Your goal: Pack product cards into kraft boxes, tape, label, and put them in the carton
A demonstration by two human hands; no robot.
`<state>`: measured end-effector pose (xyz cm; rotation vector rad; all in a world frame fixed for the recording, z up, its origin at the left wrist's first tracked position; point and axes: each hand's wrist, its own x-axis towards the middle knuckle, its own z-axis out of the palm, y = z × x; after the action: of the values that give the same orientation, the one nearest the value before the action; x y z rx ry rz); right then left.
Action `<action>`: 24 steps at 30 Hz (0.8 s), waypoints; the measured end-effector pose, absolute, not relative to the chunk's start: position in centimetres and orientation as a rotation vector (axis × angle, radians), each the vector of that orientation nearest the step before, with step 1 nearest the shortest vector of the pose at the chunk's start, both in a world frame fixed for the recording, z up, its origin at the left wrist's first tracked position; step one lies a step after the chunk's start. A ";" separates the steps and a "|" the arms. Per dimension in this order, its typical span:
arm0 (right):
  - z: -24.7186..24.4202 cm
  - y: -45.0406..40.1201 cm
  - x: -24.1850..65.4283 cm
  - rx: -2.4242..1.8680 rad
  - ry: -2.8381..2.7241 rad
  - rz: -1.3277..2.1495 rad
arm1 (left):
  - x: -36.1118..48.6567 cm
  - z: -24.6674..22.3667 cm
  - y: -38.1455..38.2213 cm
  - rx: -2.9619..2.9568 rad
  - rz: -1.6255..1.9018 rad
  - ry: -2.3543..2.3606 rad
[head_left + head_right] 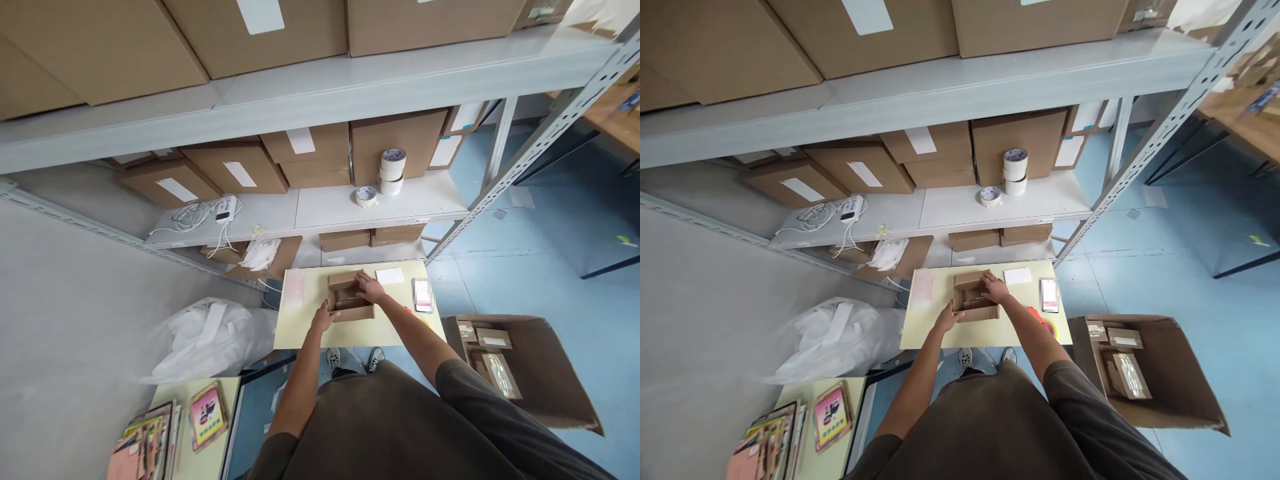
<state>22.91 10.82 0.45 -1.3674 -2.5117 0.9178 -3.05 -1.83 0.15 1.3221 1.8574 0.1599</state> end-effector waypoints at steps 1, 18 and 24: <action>0.4 10.8 23.1 -1.355 -2.548 0.908 | -2.9 -0.1 -1.9 1.296 0.190 1.835; -0.2 8.3 24.9 -1.915 -1.328 1.034 | -3.5 -1.4 -2.0 1.312 0.395 1.660; 3.4 6.3 21.7 -2.152 -1.149 0.615 | -6.0 -1.4 -1.6 1.374 0.396 1.578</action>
<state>21.74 6.30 3.36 -2.1519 -1.1488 0.6149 -6.03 -1.64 -1.35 1.3740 1.5777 0.3961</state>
